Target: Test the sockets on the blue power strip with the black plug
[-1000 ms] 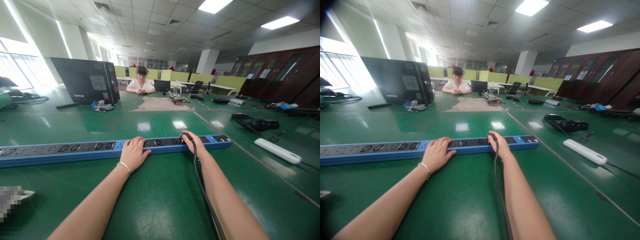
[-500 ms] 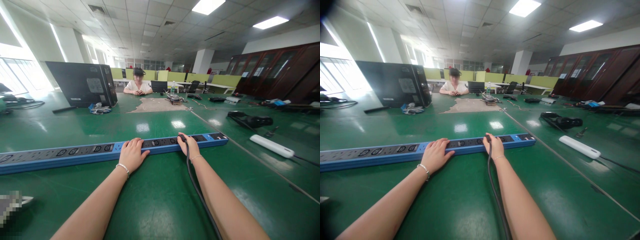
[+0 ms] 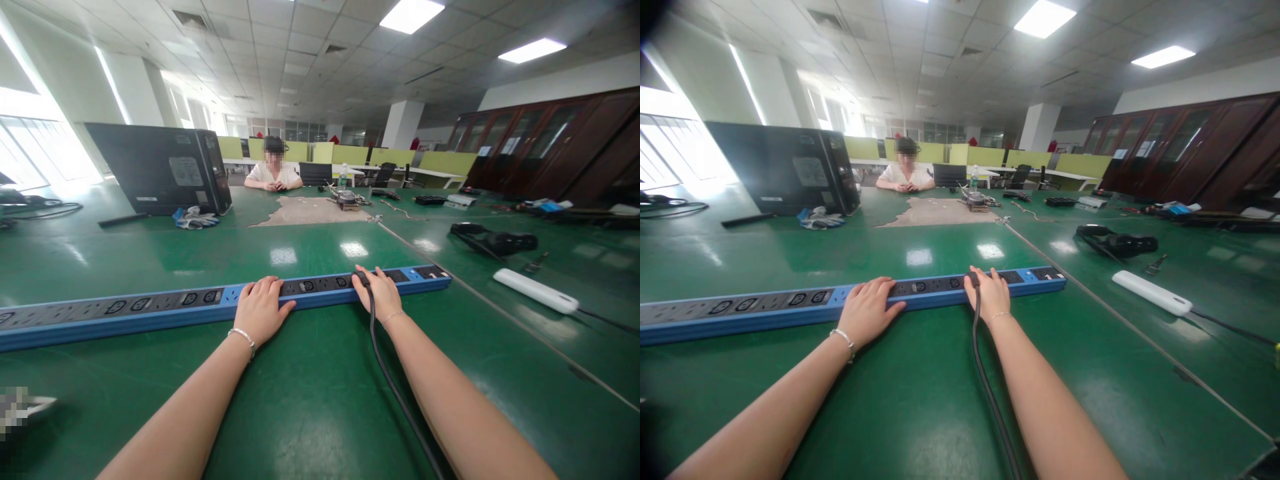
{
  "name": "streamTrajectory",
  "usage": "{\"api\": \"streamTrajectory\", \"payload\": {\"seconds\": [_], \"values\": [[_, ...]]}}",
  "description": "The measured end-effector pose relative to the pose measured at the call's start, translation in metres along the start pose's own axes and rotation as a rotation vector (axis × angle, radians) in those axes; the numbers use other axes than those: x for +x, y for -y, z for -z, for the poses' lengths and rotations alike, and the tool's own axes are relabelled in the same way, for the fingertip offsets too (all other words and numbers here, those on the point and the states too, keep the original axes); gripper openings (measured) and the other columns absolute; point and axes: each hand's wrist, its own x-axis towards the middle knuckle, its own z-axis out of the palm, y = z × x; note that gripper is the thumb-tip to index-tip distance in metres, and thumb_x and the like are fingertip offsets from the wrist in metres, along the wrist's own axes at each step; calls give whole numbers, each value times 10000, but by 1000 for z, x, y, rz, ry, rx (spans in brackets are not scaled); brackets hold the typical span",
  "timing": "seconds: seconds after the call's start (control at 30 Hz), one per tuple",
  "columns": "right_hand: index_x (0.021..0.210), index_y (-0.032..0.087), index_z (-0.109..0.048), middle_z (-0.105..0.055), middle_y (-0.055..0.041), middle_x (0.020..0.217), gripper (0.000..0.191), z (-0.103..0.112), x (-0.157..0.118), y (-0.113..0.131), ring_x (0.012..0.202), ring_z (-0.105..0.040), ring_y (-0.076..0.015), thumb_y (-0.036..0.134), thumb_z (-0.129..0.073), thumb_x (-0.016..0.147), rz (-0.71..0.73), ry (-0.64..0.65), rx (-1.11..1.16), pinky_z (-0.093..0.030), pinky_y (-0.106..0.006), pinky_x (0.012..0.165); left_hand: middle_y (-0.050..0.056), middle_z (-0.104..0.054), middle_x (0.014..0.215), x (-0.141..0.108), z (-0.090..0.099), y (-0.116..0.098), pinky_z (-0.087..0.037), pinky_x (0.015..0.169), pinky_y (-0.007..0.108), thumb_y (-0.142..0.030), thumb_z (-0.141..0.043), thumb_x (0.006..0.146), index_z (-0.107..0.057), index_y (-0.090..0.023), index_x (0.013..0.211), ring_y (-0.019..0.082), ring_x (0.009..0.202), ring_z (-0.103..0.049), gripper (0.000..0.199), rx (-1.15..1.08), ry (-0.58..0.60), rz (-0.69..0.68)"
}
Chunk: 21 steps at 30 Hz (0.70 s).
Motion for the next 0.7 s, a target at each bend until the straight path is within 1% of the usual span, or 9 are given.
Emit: {"api": "streamTrajectory", "payload": {"seconds": [0.1, 0.2, 0.37, 0.5, 0.6, 0.7], "values": [[1172, 267, -602, -627, -83, 1154, 410, 7, 1, 3, 1206, -449, -304, 445, -424, 848, -5, 45, -16, -349, -492, 965, 103, -565, 1217, 0, 1, -1, -333, 968, 431, -472, -449, 822, -518, -188, 1155, 251, 1126, -504, 443, 1, 9, 4], [1170, 266, -603, -633, -89, 1138, 402, 9, 0, 5, 1188, -466, -297, 438, -430, 849, 2, 24, -25, -356, -490, 955, 105, -563, 1221, 0, 2, -2, -331, 974, 437, -466, -456, 818, -520, -192, 1159, 254, 1133, -502, 442, -2, 14, 11], [1182, 259, -586, -617, -80, 1171, 400, 1, -5, 4, 1200, -457, -279, 421, -431, 852, 6, -53, -40, -335, -483, 974, 107, -565, 1218, 1, 2, -2, -331, 977, 439, -467, -462, 814, -522, -196, 1160, 256, 1133, -503, 443, -6, 14, 12], [1183, 226, -579, -617, -82, 1176, 401, -5, -5, 2, 1222, -447, -255, 388, -398, 864, 51, -65, -22, -319, -465, 1002, 107, -568, 1215, 0, 2, -2, -331, 976, 435, -468, -459, 817, -521, -190, 1159, 254, 1129, -504, 445, -1, 5, 10], [1135, 217, -611, -638, -93, 1131, 374, -4, -3, 1, 1208, -465, -252, 370, -419, 853, 89, -79, -38, -354, -426, 982, 108, -567, 1216, 0, 1, -2, -336, 971, 430, -463, -459, 819, -521, -185, 1159, 253, 1127, -505, 444, -2, 0, 8], [1055, 243, -649, -677, -79, 1027, 328, 2, 1, 3, 1159, -509, -251, 375, -436, 843, 72, -55, -82, -399, -398, 933, 110, -566, 1220, 0, 0, -2, -334, 973, 431, -461, -461, 817, -519, -189, 1164, 254, 1136, -499, 444, -3, -2, 11]]}}
